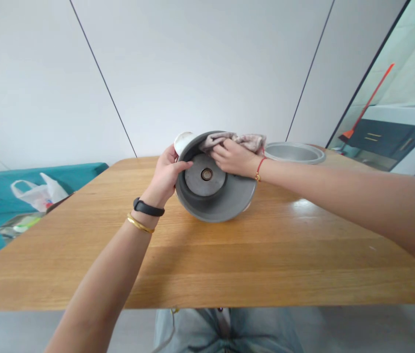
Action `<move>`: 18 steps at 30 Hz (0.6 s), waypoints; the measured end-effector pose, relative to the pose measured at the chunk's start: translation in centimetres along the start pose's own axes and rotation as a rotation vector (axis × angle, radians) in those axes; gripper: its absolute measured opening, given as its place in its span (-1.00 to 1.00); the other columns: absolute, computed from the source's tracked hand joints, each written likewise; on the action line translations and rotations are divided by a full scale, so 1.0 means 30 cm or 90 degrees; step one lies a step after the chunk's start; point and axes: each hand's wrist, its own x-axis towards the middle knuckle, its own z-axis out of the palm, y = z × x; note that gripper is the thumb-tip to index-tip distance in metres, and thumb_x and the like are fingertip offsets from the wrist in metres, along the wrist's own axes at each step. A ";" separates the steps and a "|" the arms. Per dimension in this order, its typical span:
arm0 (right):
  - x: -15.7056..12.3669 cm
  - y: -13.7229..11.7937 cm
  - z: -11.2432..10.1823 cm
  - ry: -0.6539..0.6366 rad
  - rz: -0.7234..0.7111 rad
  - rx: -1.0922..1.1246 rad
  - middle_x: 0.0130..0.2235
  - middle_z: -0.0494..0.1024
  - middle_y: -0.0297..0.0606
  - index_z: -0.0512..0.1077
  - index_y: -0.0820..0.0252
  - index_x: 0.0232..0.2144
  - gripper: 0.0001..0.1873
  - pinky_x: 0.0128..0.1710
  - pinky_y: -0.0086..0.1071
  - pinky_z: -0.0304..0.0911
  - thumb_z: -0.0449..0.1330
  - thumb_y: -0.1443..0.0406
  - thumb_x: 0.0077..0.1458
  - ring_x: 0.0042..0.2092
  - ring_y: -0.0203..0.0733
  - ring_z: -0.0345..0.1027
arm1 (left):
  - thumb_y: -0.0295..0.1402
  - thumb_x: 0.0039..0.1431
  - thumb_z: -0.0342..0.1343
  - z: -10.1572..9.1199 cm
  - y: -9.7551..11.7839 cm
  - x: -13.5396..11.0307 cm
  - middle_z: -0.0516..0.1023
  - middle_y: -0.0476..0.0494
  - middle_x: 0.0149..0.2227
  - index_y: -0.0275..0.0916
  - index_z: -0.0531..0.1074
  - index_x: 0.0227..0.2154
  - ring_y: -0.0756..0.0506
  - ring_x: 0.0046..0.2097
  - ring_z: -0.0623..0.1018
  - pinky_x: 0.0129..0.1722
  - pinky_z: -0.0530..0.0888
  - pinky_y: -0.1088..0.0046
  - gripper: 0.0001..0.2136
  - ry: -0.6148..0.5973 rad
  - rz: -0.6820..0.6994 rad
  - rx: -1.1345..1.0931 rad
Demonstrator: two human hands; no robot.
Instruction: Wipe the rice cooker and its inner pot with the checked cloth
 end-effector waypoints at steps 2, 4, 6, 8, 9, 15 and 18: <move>0.005 0.028 -0.012 0.043 -0.071 0.002 0.09 0.45 -0.07 0.46 0.26 0.04 -0.53 0.03 0.01 0.10 -0.16 0.42 0.29 0.16 0.04 0.12 | -0.52 -0.21 0.23 0.004 -0.002 -0.003 0.61 -0.14 -0.15 -0.28 0.46 -0.07 -0.20 -0.12 0.57 -0.17 0.51 0.34 -0.50 -0.006 0.004 0.000; -0.011 0.007 -0.006 0.040 -0.019 -0.038 0.05 0.47 0.01 0.46 0.33 0.04 -0.52 -0.03 0.04 0.12 -0.18 0.42 0.30 0.14 0.10 0.12 | -0.51 -0.19 0.23 0.004 -0.004 -0.011 0.61 -0.15 -0.12 -0.28 0.46 -0.08 -0.22 -0.07 0.56 -0.11 0.50 0.31 -0.52 -0.009 0.015 -0.008; -0.043 -0.055 0.011 -0.012 0.114 -0.064 -0.02 0.50 0.14 0.51 0.43 -0.05 -0.52 -0.09 0.06 0.13 -0.18 0.43 0.28 0.13 0.21 0.13 | -0.52 -0.18 0.22 0.005 -0.009 -0.021 0.61 -0.15 -0.09 -0.26 0.47 -0.10 -0.24 -0.01 0.55 -0.06 0.50 0.29 -0.55 0.004 0.026 -0.020; -0.078 -0.136 0.029 -0.103 0.235 -0.016 -0.11 0.54 0.18 0.57 0.43 -0.18 -0.58 -0.12 0.05 0.14 -0.09 0.44 0.23 0.10 0.29 0.18 | -0.52 -0.18 0.22 0.011 -0.016 -0.033 0.61 -0.14 -0.07 -0.25 0.49 -0.14 -0.26 0.04 0.52 -0.01 0.48 0.26 -0.57 0.025 0.037 -0.030; -0.093 -0.177 0.037 -0.147 0.267 0.023 -0.16 0.57 0.17 0.59 0.40 -0.25 -0.64 -0.14 0.02 0.16 -0.02 0.43 0.19 0.07 0.30 0.24 | -0.52 -0.19 0.21 0.017 -0.020 -0.039 0.60 -0.14 -0.05 -0.25 0.49 -0.14 -0.26 0.06 0.51 0.02 0.48 0.25 -0.58 0.034 0.042 -0.034; -0.078 -0.354 0.071 -0.176 0.296 0.399 -0.27 0.64 -0.10 0.61 0.16 -0.30 -0.74 -0.26 -0.29 0.23 0.12 0.24 0.12 -0.23 -0.03 0.48 | -0.51 -0.19 0.24 0.049 -0.041 -0.056 0.60 -0.16 -0.04 -0.25 0.48 -0.08 -0.30 0.15 0.45 0.15 0.39 0.15 -0.51 0.048 0.069 -0.053; 0.001 -0.397 0.085 0.021 0.369 0.851 -0.41 0.61 -0.24 0.57 0.17 -0.43 -0.81 -0.35 -0.38 0.23 0.15 0.28 0.05 -0.34 -0.15 0.45 | -0.49 -0.15 0.27 0.055 -0.042 -0.068 0.60 -0.17 -0.02 -0.23 0.47 -0.04 -0.29 0.18 0.43 0.19 0.35 0.14 -0.50 0.054 0.084 -0.055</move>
